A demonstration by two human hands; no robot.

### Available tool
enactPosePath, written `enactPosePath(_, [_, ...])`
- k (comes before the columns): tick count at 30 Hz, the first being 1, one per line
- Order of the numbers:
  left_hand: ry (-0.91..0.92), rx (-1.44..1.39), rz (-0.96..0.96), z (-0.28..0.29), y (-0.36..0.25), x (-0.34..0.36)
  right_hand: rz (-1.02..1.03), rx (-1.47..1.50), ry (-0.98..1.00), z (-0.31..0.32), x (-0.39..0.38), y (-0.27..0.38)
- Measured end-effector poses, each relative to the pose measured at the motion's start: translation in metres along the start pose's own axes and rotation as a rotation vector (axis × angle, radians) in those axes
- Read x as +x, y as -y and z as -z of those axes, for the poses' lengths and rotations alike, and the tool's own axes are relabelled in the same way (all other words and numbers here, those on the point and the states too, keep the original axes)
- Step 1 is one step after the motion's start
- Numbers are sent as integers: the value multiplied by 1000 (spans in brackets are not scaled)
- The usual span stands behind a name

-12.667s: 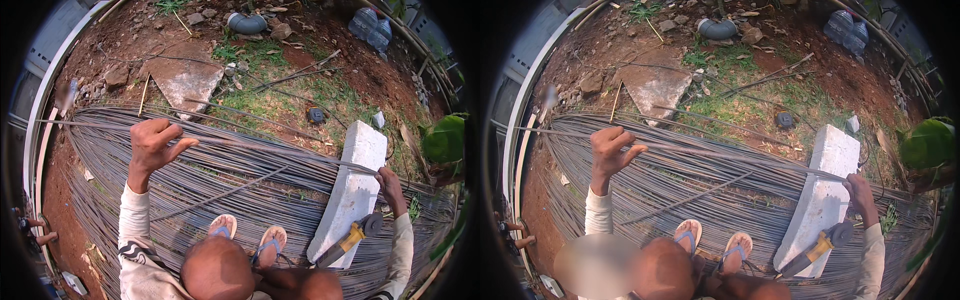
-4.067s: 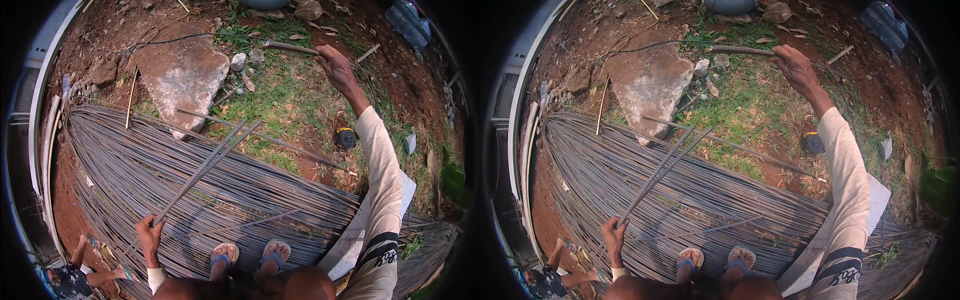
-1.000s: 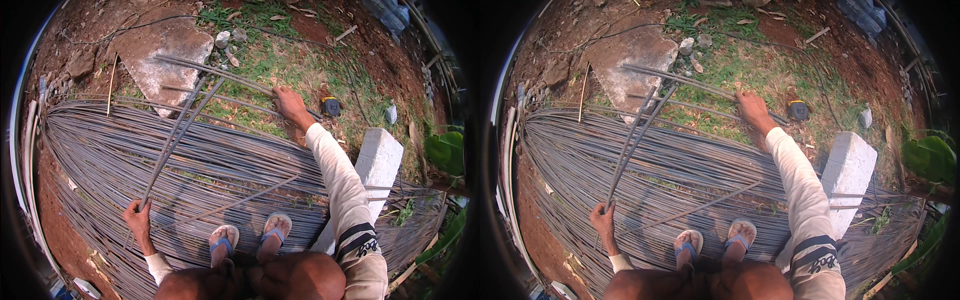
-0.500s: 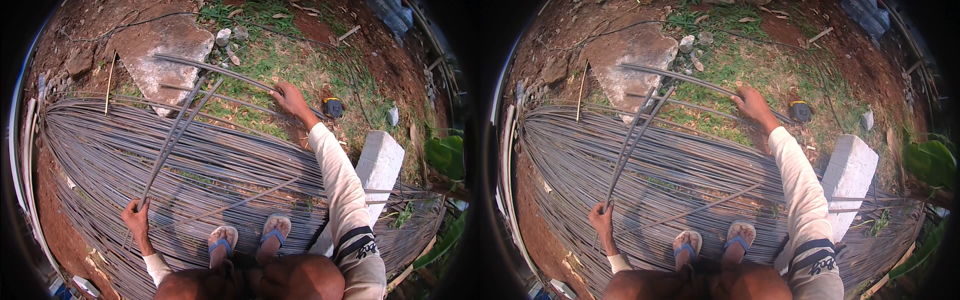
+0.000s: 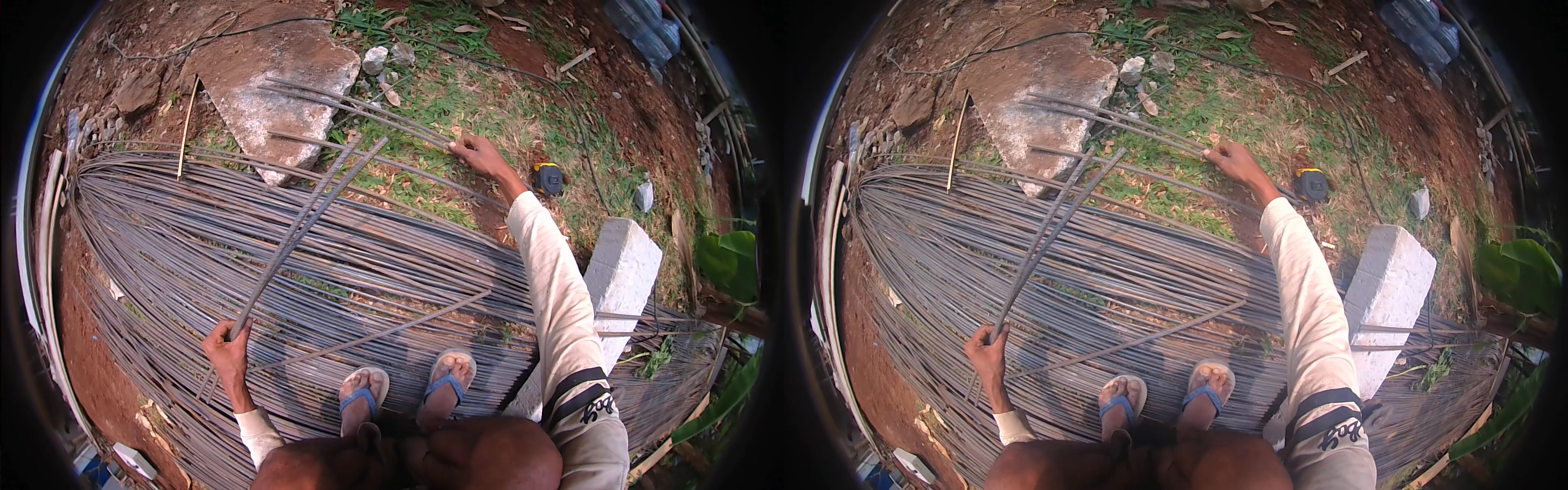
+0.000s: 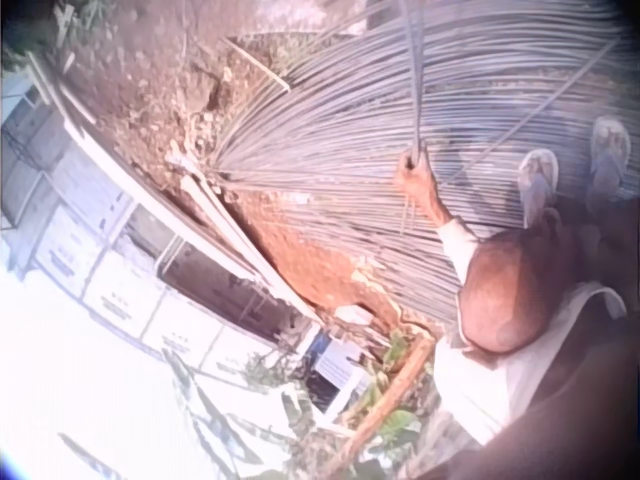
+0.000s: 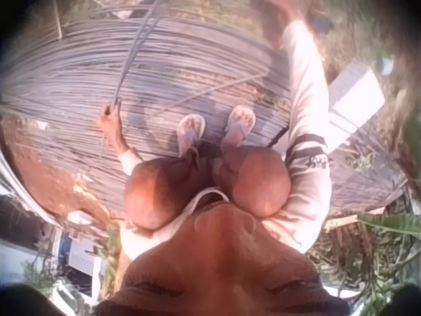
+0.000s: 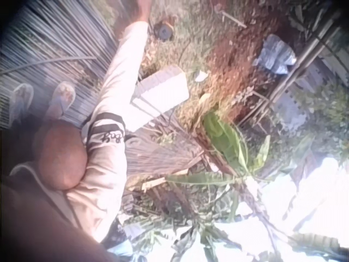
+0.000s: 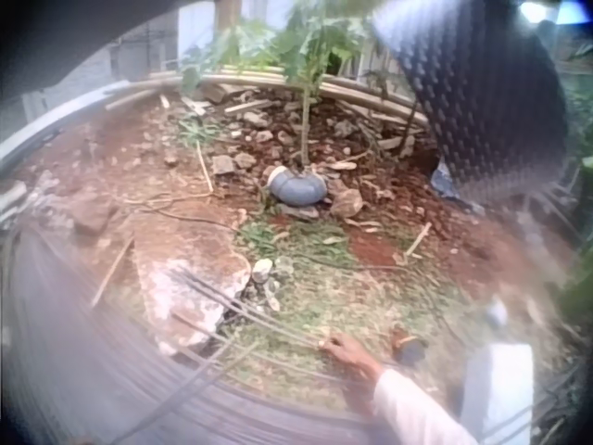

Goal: The person uses an angle grinder to cut multiple metal rods laid on the ground. They position each rod, cut it, and then move the cut pieces aside while continuing with the next rod.

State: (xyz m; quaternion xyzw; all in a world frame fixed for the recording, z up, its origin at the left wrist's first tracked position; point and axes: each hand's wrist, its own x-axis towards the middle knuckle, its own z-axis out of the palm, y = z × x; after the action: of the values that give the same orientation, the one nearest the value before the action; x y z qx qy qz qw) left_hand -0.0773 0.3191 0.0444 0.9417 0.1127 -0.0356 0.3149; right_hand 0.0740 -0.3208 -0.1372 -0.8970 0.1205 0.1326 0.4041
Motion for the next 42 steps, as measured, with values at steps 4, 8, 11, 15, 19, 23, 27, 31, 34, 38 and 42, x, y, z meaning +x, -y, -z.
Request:
enactPosePath(4, [5, -18, -1, 1, 2, 0, 56, -109, -50, -1, -13, 9])
enactPosePath(8, [3, -47, -7, 1, 1, 0, 155, -249, -220, -5, -32, 33])
enactPosePath(11, [-2, -21, 6, 1, 1, 0, 507, -389, -448, -14, -55, 54])
enactPosePath(15, [-19, -22, -54, 0, 3, 1, 476, -567, -46, -33, -68, 71])
enactPosePath(19, [19, -122, -107, 0, 3, 1, 472, -544, -73, -46, -65, 70])
enactPosePath(23, [46, -44, -58, 4, 3, 2, 503, -529, -210, -53, -49, 70])
enactPosePath(27, [27, -58, -87, 6, 3, 2, 504, -521, -273, -53, -43, 68])
enactPosePath(31, [37, -111, -40, 6, 3, 4, 494, -464, -332, -47, -30, 71])
enactPosePath(34, [25, -74, -128, 2, 1, 8, 592, -375, -433, -43, -20, 92])
enactPosePath(38, [58, -35, -137, 7, -2, 14, 374, 27, -821, -7, -32, 140])
enactPosePath(42, [86, 1, -139, 14, -13, 21, 721, -95, -558, 4, -91, 197])
